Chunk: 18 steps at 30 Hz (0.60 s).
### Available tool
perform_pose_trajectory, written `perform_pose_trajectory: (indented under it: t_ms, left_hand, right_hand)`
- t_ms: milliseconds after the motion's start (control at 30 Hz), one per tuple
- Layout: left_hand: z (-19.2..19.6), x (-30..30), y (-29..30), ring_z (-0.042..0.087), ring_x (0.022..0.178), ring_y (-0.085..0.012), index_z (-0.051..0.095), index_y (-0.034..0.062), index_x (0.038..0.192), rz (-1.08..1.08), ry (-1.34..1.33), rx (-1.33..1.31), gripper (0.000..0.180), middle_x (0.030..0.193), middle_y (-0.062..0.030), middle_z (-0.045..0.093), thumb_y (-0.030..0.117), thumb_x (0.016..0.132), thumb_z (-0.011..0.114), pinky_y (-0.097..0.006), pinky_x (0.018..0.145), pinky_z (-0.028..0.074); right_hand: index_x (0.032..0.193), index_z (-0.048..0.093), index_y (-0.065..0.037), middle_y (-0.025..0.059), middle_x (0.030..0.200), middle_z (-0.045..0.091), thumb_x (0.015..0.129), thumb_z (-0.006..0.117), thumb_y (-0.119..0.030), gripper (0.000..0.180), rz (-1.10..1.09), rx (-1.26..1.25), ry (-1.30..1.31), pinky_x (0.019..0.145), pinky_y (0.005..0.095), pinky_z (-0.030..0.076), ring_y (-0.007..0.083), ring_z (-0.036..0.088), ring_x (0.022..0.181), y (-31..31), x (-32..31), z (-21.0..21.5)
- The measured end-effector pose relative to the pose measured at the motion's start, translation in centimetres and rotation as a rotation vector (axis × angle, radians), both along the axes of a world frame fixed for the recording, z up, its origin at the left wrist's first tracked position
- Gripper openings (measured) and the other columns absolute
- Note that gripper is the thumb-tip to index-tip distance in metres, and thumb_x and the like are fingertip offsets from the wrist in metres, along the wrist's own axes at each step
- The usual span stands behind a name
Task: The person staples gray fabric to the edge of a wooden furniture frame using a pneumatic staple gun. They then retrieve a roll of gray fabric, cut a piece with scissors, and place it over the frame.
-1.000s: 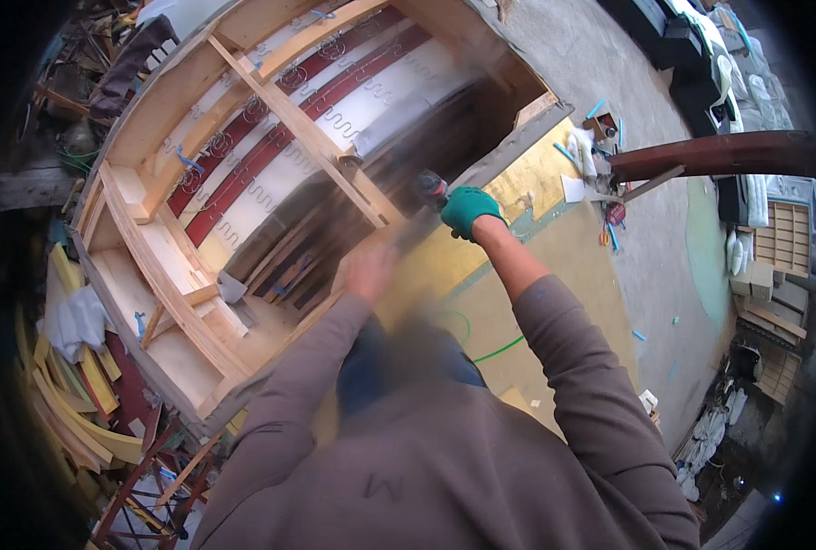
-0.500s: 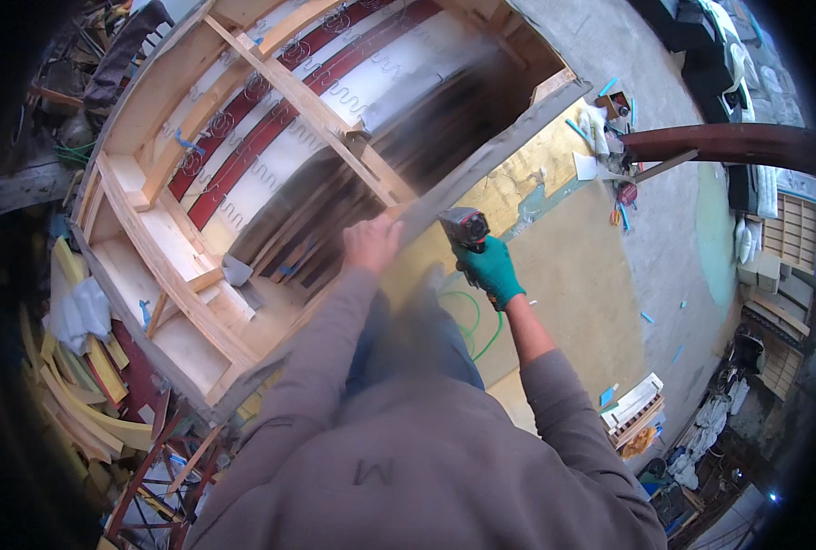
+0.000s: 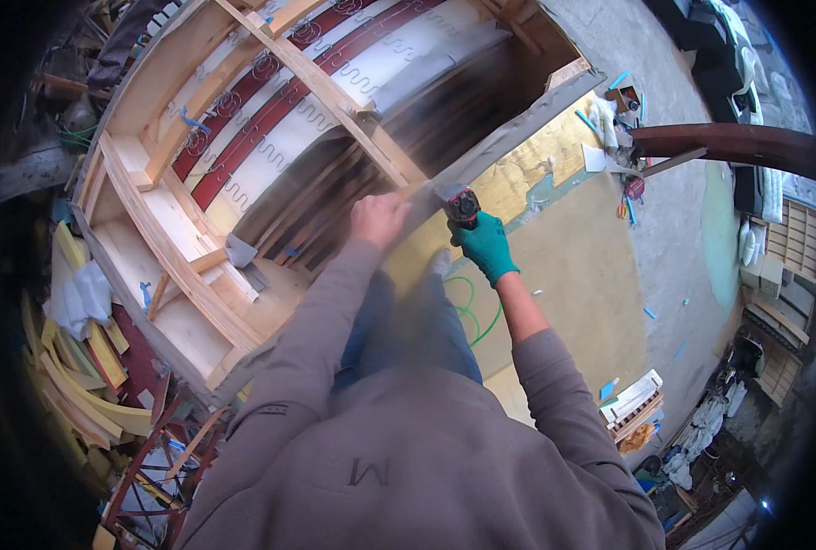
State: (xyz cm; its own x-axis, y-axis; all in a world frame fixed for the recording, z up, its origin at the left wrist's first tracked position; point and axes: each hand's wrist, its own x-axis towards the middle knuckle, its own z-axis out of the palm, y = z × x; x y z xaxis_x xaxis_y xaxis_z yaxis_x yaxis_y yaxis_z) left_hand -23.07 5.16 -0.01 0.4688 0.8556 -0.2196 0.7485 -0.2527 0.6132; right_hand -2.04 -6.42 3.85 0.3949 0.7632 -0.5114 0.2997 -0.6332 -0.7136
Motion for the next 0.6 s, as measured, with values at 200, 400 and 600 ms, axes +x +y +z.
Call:
perform_pose_trajectory:
  t_ms: [200,400,600]
  left_hand:
    - [-0.2,0.0,-0.1,0.07,0.089,-0.0414,0.071,0.0068,0.085,-0.029,0.009,0.002,0.035,0.086,-0.0195,0.073,0.041,0.091,0.071,-0.053,0.08,0.054]
    - [3.1,-4.2,-4.2,0.066,0.098,-0.0404,0.069,0.0044,0.087,-0.022,0.044,-0.068,0.027,0.087,-0.018,0.069,0.03,0.089,0.074,-0.053,0.084,0.051]
    - [3.0,-9.9,-9.5,0.067,0.098,-0.0426,0.073,0.0051,0.099,0.075,-0.068,-0.12,0.02,0.1,-0.0206,0.072,0.024,0.093,0.069,-0.052,0.085,0.052]
  right_hand:
    - [0.092,0.076,-0.003,0.0108,0.072,0.075,0.089,0.074,-0.03,0.028,0.153,0.112,-0.026,0.064,0.0369,0.055,0.0195,0.071,0.063,-0.5,-3.3,1.8]
    - [0.092,0.075,-0.003,0.0118,0.073,0.076,0.088,0.071,-0.03,0.027,0.243,0.034,-0.184,0.067,0.038,0.057,0.0225,0.073,0.065,0.3,-3.2,1.0]
    - [0.091,0.074,-0.003,0.0113,0.073,0.076,0.087,0.07,-0.031,0.028,0.169,-0.019,-0.101,0.064,0.0366,0.056,0.0209,0.072,0.062,0.1,-3.9,1.5]
